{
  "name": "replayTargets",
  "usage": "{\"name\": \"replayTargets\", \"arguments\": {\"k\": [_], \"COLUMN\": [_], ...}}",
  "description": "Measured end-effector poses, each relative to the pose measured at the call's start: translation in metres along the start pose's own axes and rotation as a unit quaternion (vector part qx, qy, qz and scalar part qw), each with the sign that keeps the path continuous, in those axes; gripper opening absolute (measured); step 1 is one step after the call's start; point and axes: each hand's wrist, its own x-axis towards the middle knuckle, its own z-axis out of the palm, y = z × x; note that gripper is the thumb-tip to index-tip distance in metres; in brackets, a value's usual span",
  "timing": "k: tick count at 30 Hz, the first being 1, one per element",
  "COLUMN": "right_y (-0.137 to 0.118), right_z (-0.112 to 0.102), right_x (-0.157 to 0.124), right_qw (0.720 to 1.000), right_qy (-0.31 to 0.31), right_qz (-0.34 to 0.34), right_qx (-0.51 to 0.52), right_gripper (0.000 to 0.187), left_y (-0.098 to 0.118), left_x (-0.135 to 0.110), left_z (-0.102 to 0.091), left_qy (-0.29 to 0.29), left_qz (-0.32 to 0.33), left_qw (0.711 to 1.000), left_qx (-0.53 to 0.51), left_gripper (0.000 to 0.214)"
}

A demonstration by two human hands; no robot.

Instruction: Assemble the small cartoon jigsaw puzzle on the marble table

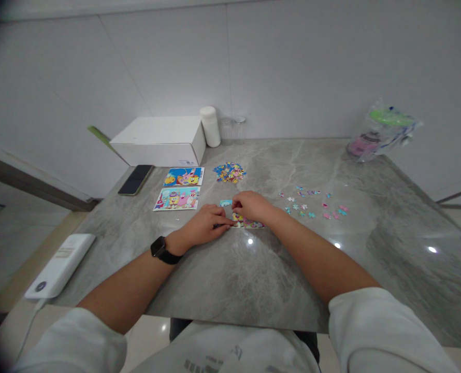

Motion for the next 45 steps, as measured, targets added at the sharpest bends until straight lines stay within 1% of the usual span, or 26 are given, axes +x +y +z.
{"name": "replayTargets", "arguments": {"k": [5, 11, 15, 20, 26, 30, 33, 36, 40, 45], "right_y": [-0.002, -0.001, 0.007, 0.017, 0.015, 0.013, 0.01, 0.007, 0.001, -0.006], "right_z": [-0.001, 0.002, 0.001, -0.002, 0.004, 0.005, 0.005, 0.0, -0.013, -0.033], "right_x": [0.0, -0.001, 0.001, 0.003, 0.003, 0.003, 0.003, 0.001, -0.004, -0.011], "right_qw": [1.0, 1.0, 0.999, 0.998, 0.999, 0.999, 0.999, 0.999, 0.994, 0.983], "right_qy": [-0.003, 0.008, 0.02, 0.05, 0.032, 0.013, 0.012, 0.033, 0.081, 0.15], "right_qz": [0.006, 0.006, 0.011, 0.017, 0.004, 0.008, 0.01, 0.0, -0.01, -0.009], "right_qx": [0.003, 0.013, 0.03, 0.041, 0.029, 0.032, 0.034, 0.038, 0.068, 0.107], "right_gripper": [0.013, 0.011, 0.014, 0.011, 0.01, 0.012, 0.012, 0.01, 0.01, 0.008], "left_y": [0.001, 0.003, 0.003, 0.002, 0.002, 0.002, 0.002, 0.002, 0.003, 0.002], "left_x": [0.0, 0.0, 0.0, 0.0, 0.001, 0.001, 0.0, 0.0, 0.001, 0.002], "left_z": [-0.001, -0.002, -0.003, -0.001, 0.0, 0.0, -0.001, -0.002, -0.002, -0.002], "left_qy": [0.001, 0.01, 0.004, -0.001, 0.001, -0.003, -0.003, -0.002, 0.003, 0.039], "left_qz": [0.002, 0.006, 0.014, 0.016, 0.017, 0.021, 0.024, 0.024, 0.027, 0.024], "left_qw": [1.0, 1.0, 1.0, 1.0, 1.0, 1.0, 1.0, 1.0, 1.0, 0.999], "left_qx": [-0.003, -0.006, -0.008, -0.001, -0.004, -0.001, 0.005, 0.008, 0.006, -0.007], "left_gripper": [0.024, 0.022, 0.024, 0.024, 0.024, 0.024, 0.025, 0.025, 0.026, 0.026]}}
